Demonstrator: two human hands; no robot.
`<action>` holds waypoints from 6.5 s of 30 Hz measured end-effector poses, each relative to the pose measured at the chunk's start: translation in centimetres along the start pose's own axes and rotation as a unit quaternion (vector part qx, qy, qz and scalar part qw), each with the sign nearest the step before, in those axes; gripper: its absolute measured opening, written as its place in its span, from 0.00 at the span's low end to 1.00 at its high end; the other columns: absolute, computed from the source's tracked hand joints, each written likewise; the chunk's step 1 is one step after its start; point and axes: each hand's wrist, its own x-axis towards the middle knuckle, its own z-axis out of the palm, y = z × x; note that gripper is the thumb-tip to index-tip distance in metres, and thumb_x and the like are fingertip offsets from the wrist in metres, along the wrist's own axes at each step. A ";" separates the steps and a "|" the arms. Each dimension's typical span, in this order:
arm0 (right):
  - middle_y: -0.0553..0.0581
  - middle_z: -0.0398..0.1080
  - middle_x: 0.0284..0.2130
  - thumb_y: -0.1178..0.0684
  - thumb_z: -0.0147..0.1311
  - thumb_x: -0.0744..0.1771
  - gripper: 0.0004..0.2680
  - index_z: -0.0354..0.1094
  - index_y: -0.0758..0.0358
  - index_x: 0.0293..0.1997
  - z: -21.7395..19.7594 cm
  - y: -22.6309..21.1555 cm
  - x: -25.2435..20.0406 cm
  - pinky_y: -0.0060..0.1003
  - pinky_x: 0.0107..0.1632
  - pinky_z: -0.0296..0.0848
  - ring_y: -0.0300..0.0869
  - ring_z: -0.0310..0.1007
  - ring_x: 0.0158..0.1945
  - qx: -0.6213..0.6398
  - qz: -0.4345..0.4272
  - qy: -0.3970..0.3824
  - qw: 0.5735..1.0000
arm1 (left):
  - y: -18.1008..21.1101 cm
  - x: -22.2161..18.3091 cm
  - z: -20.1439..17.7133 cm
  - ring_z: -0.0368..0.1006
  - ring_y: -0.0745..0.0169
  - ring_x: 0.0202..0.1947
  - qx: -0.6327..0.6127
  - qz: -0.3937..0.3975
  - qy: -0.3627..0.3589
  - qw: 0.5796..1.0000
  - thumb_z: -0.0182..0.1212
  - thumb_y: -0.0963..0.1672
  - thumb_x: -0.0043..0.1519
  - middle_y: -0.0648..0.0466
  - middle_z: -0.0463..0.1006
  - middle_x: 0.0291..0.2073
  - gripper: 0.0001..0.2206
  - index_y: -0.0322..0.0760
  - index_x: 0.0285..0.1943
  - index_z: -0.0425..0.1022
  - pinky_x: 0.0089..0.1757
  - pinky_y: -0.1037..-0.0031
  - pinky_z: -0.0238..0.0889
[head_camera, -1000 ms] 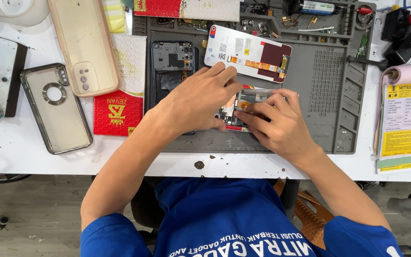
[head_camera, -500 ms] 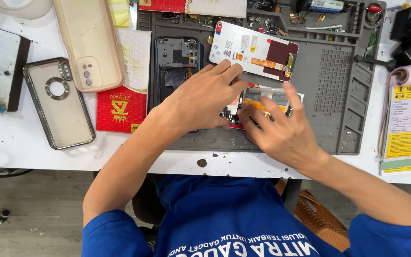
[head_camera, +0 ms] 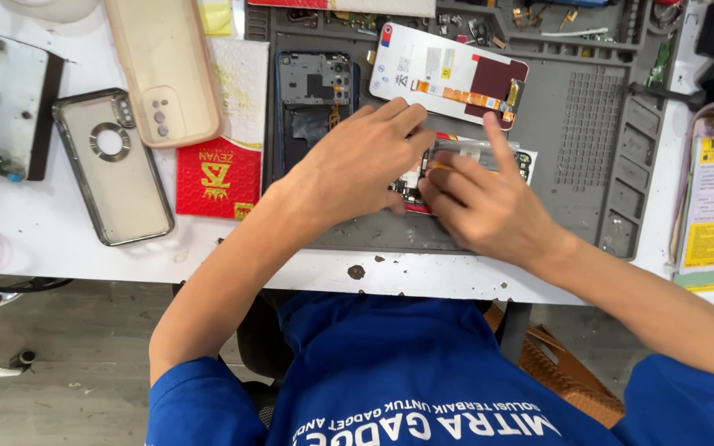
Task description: Reassembling the internal components of a mobile phone, including transferring the motherboard and battery to a new frame.
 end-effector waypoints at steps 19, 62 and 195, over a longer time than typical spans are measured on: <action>0.66 0.76 0.39 0.65 0.50 0.68 0.07 0.76 0.74 0.43 1.2 1.2 -0.9 0.54 0.60 0.78 0.55 0.79 0.44 0.100 -0.010 0.066 0.993 | -0.2 0.3 -0.2 0.69 0.52 0.49 -0.029 0.002 0.001 1.000 0.85 0.56 0.35 0.51 0.72 0.47 0.42 0.36 0.56 0.70 0.42 0.61 0.67; 0.69 0.75 0.43 0.64 0.48 0.69 0.08 0.75 0.69 0.48 1.5 -0.4 -2.6 0.65 0.66 0.66 0.61 0.77 0.54 0.115 0.049 0.035 0.992 | 1.8 0.0 -0.4 0.73 0.59 0.40 0.096 -0.034 0.071 0.992 0.84 0.53 0.28 0.57 0.75 0.38 0.40 0.43 0.48 0.65 0.37 0.70 0.64; 0.56 0.79 0.36 0.62 0.63 0.68 0.01 0.79 0.64 0.41 0.6 0.6 -5.4 0.34 0.39 0.80 0.49 0.81 0.39 0.050 0.138 0.178 0.973 | 2.8 -2.1 1.6 0.68 0.41 0.61 -0.089 -0.064 0.108 0.988 0.78 0.54 0.54 0.42 0.72 0.61 0.40 0.32 0.69 0.62 0.60 0.58 0.63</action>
